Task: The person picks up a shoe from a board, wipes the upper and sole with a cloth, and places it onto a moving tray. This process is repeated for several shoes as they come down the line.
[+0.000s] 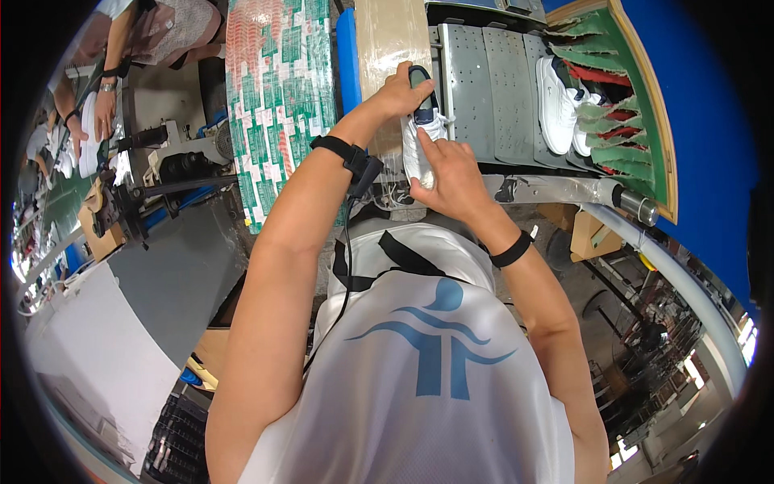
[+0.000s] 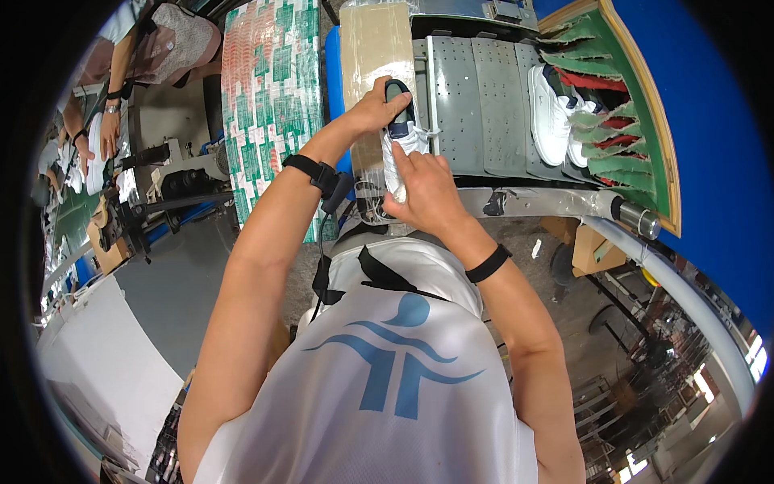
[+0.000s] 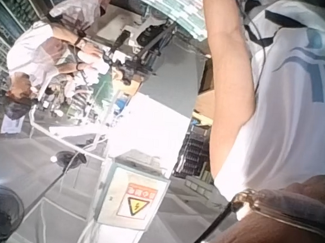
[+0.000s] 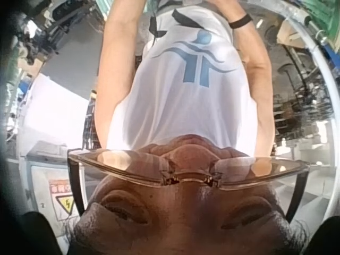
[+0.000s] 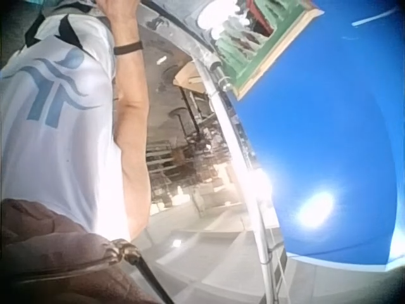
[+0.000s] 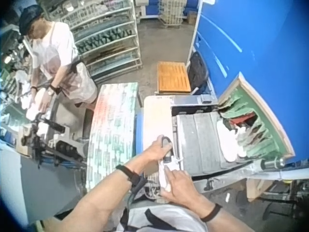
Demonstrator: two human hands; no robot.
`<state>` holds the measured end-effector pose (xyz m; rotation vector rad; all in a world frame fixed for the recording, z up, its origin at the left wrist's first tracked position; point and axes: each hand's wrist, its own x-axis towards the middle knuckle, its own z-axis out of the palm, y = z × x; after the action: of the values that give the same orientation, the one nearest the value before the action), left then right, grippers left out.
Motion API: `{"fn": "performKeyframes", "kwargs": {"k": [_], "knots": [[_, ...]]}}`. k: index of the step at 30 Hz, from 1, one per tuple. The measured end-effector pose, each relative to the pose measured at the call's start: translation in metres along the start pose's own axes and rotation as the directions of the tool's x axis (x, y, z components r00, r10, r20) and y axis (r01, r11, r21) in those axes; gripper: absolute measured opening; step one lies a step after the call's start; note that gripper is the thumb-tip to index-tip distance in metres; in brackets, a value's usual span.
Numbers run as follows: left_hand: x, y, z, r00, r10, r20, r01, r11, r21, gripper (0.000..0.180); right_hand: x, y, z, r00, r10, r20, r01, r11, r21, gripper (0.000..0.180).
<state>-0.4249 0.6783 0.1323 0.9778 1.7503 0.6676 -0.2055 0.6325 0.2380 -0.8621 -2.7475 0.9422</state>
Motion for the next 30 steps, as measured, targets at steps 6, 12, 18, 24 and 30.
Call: {"fn": "performKeyframes", "kwargs": {"k": [6,12,18,24,30], "knots": [[0.005,-0.012,0.005,0.999,-0.038,0.023,0.039,0.999,-0.026,0.096,0.018,-0.011,0.01,0.934,0.246,0.259,-0.357,0.673,0.648,0.073],[-0.002,-0.006,0.0,0.994,-0.048,0.097,0.075,0.948,-0.308,0.088,-0.028,-0.024,-0.021,0.908,0.012,0.419,-0.288,0.744,0.603,0.073],[-0.011,0.018,0.006,0.975,-0.205,0.086,0.223,0.912,-0.345,0.107,-0.014,0.015,-0.025,0.98,0.198,0.012,-0.189,0.916,0.355,0.079],[-0.008,0.023,0.013,0.975,-0.193,-0.109,0.197,0.98,0.033,0.108,-0.008,0.03,-0.033,0.999,0.013,0.033,-0.009,0.992,-0.125,0.082],[-0.01,0.022,0.019,0.974,-0.196,-0.117,0.2,0.98,0.017,0.105,-0.06,-0.014,-0.09,0.985,0.051,0.166,-0.044,0.998,-0.047,0.077]]}}
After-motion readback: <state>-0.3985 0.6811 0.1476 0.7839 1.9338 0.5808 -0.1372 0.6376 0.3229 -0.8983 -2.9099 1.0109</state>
